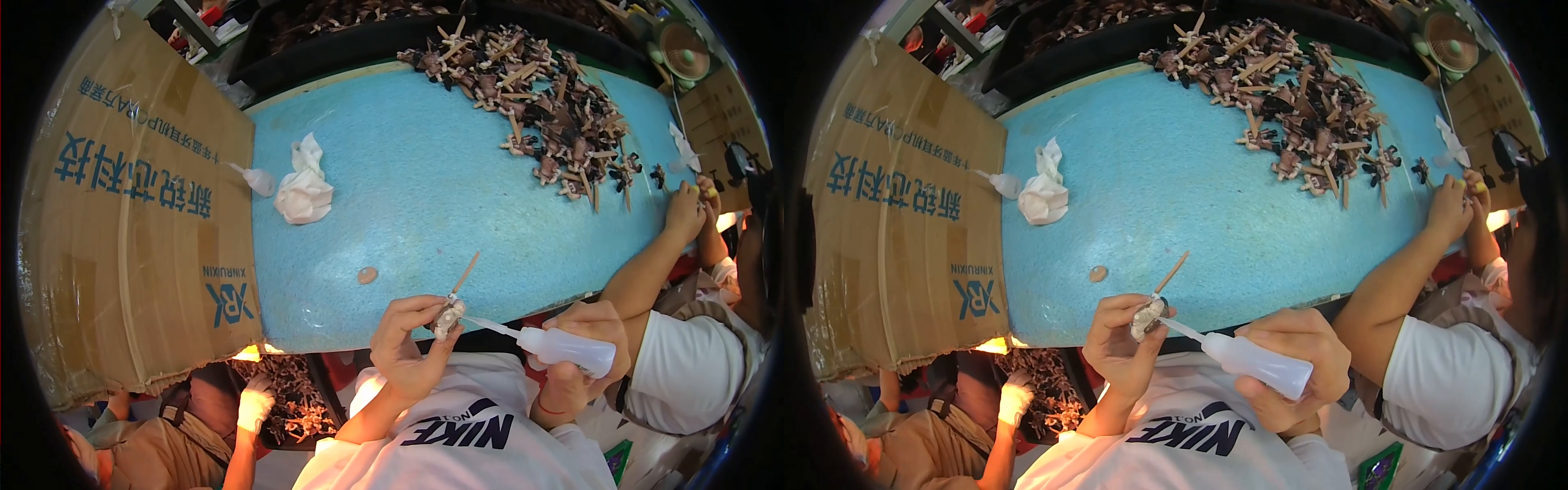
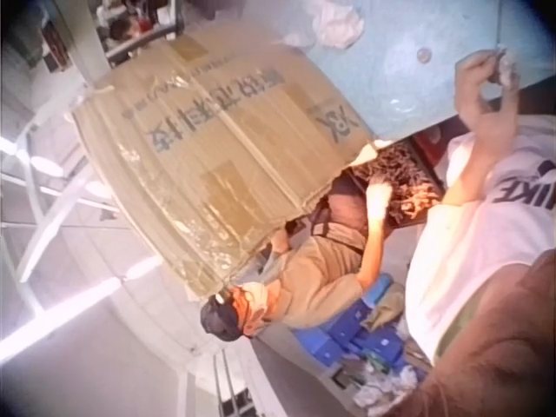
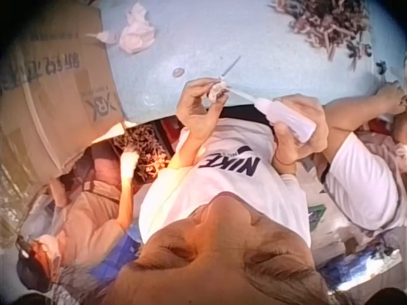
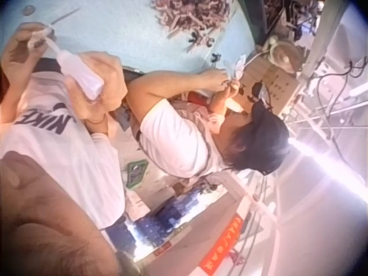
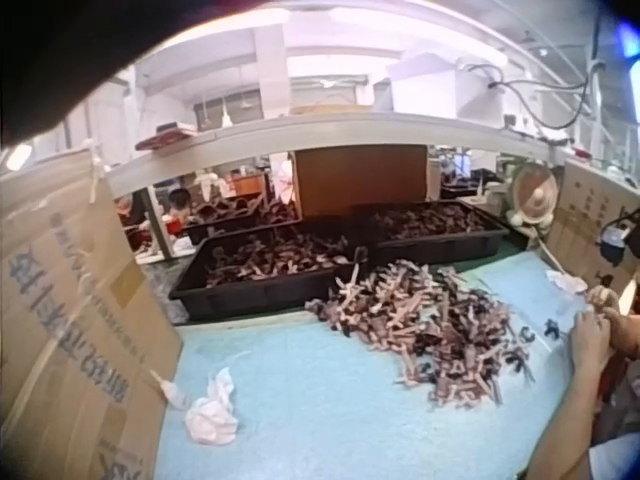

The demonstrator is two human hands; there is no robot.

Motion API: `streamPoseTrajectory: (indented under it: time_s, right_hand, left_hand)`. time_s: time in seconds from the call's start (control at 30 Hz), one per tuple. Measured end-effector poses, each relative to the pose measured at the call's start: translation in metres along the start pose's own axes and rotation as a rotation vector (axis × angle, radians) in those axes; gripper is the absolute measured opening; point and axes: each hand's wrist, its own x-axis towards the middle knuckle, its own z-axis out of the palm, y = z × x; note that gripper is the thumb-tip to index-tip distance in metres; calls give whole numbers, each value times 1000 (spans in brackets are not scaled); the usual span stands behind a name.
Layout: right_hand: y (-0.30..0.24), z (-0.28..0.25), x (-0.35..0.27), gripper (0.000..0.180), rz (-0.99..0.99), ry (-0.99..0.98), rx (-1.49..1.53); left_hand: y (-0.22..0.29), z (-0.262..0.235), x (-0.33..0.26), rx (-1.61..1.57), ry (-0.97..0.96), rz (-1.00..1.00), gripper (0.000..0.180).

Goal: The person applies glue from a bottle to small plastic parts and assembles them into a figurine by hand.

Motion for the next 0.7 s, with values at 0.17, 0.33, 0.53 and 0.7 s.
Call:
streamPoseTrajectory:
  time_s: [0.17, 0.33, 0.53, 0.7]
  right_hand:
    - [1, -1, 4, 36, -106, -60, -20]
    - [2, -3, 5, 36, -142, -88, 29]
    - [1, -4, 4, 35, -146, -116, 33]
    - [0, -8, 4, 37, -142, -158, 11]
  left_hand:
    - [-1, 5, 1, -31, 115, -2, 29]
    - [-1, 6, 1, -37, 114, -9, 29]
    - [-2, 5, 0, -36, 115, -12, 29]
    - [-2, 6, 1, -46, 115, -19, 29]
